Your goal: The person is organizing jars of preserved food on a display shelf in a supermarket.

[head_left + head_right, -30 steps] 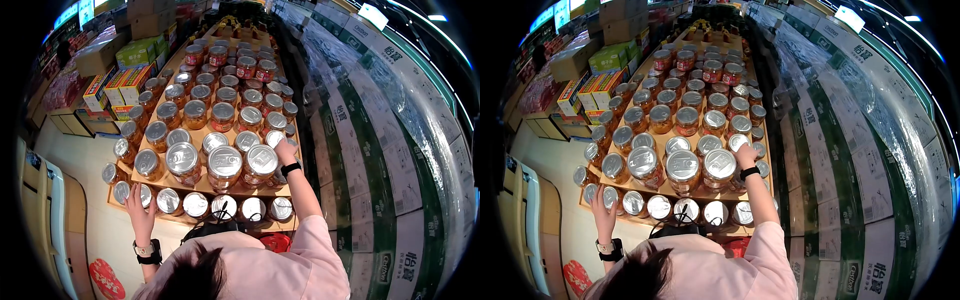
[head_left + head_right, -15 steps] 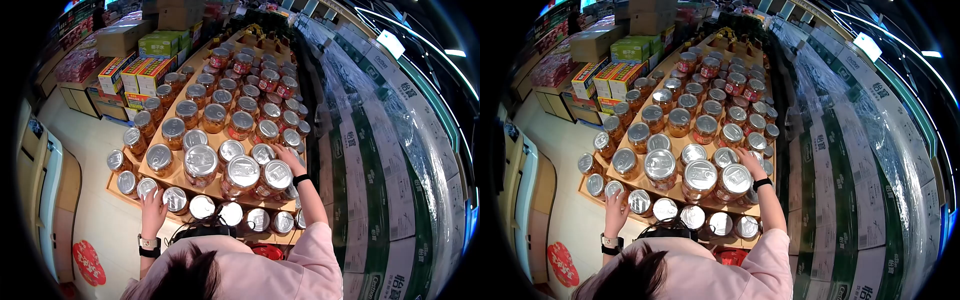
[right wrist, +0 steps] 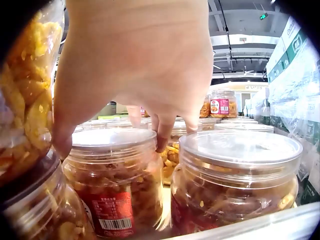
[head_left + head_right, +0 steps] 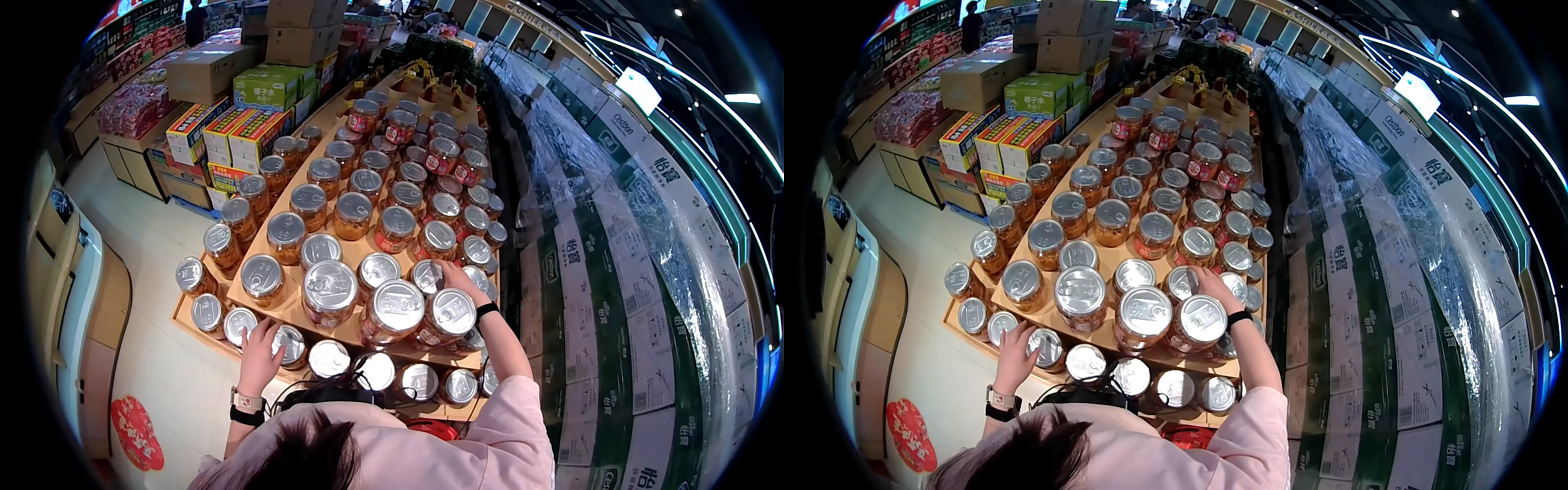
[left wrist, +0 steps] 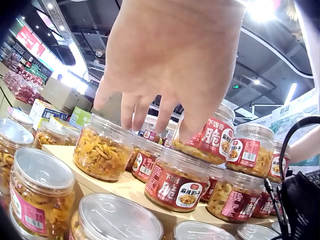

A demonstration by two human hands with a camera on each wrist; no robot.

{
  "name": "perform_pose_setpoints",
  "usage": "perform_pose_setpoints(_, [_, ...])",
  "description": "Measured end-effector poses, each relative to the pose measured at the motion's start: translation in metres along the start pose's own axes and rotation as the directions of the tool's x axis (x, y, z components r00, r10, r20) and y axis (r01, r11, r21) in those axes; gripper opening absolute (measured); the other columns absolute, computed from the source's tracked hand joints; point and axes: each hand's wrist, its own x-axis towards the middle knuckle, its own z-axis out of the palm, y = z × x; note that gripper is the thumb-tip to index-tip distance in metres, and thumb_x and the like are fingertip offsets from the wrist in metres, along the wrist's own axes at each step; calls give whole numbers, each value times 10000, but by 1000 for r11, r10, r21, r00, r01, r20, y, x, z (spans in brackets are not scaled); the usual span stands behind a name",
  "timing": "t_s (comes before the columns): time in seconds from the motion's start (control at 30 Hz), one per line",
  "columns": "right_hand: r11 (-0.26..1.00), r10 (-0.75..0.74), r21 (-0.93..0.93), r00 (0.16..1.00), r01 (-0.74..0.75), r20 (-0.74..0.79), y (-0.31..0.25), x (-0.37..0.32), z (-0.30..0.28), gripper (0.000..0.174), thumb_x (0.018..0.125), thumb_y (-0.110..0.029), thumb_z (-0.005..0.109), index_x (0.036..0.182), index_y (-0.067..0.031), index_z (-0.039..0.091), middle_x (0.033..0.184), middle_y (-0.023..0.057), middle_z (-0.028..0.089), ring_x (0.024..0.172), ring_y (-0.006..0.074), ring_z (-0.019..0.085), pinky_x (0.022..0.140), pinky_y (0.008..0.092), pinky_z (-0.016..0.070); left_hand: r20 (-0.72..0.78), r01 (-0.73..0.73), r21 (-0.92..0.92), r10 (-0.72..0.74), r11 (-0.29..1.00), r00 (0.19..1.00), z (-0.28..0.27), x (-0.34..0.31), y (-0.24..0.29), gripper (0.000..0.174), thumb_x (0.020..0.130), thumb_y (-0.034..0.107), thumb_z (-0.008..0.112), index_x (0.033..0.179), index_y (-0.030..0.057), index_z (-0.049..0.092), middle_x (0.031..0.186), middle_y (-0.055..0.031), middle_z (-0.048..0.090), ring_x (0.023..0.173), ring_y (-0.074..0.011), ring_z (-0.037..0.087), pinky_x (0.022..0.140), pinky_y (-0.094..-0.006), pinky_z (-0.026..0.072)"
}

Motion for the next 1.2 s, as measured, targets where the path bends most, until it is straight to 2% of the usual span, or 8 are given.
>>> perform_pose_setpoints(0.3, [995, 25, -90, 995, -34, -100, 35, 9, 21, 723, 660, -217, 750, 1276, -67, 402, 1205, 218, 517, 1144, 401, 473, 1005, 436, 342, 30, -11, 21, 10, 1000, 999, 7, -2, 0, 479, 799, 197, 637, 1244, 90, 496, 1285, -134, 468, 1208, -309, 434, 1076, -547, 194])
perform_pose_setpoints(0.63, [975, 179, 162, 971, -153, -160, 25, -40, -19, 696, 765, -304, 709, 1316, -12, 400, 1273, 229, 488, 1163, 352, 494, 954, 396, 411, 67, -85, 35, 82, 996, 994, 10, -6, 1, 493, 800, 191, 631, 1255, 76, 482, 1289, -154, 462, 1202, -328, 435, 1056, -496, 263])
perform_pose_setpoints(0.7, [922, 291, 322, 935, -216, -205, 17, -63, -33, 645, 781, -278, 694, 1300, -7, 422, 1259, 218, 496, 1168, 352, 487, 948, 396, 413, 85, -104, -66, 109, 992, 990, 17, -2, 2, 508, 802, 187, 630, 1266, 58, 468, 1281, -165, 467, 1187, -341, 444, 1020, -457, 322])
perform_pose_setpoints(0.73, [968, 225, 183, 921, -173, -317, 5, -76, -43, 584, 802, -223, 669, 1287, -5, 428, 1233, 210, 506, 1141, 354, 497, 942, 395, 413, 94, -111, -117, 122, 987, 988, 20, 1, 3, 516, 803, 185, 630, 1271, 50, 461, 1277, -170, 470, 1180, -348, 449, 1002, -438, 351])
perform_pose_setpoints(0.87, [973, 228, 197, 624, -120, -747, -50, -127, -51, 293, 815, -76, 628, 1078, -1, 524, 1036, 147, 571, 964, 274, 579, 822, 336, 462, 98, -90, -166, 107, 982, 989, 27, 17, 16, 699, 795, 187, 651, 1366, -4, 297, 1237, -240, 479, 1143, -393, 466, 935, -422, 411])
perform_pose_setpoints(0.93, [913, 366, 403, 559, -61, -744, -87, -152, -38, 176, 806, -61, 631, 947, 5, 548, 883, 112, 599, 815, 241, 607, 717, 304, 479, 60, -86, -163, 97, 983, 993, 34, 28, 17, 825, 789, 202, 674, 1399, -42, 176, 1226, -305, 466, 1082, -442, 499, 892, -443, 435])
perform_pose_setpoints(1.07, [916, 275, 401, 760, -20, -589, -171, -175, 23, 119, 801, -90, 638, 861, -19, 563, 731, 108, 586, 680, 258, 601, 636, 312, 479, 30, -80, -252, 91, 964, 995, 49, 44, 19, 874, 779, 225, 699, 1402, -41, 147, 1244, -323, 447, 1090, -450, 492, 895, -436, 435])
perform_pose_setpoints(1.2, [966, 189, 214, 958, -142, -218, -186, -159, 82, 241, 812, -221, 632, 933, -30, 549, 897, 151, 603, 814, 361, 591, 678, 410, 483, 86, -83, -314, 116, 946, 990, 54, 54, 21, 869, 784, 232, 698, 1399, -42, 149, 1245, -320, 449, 1123, -445, 471, 911, -428, 426])
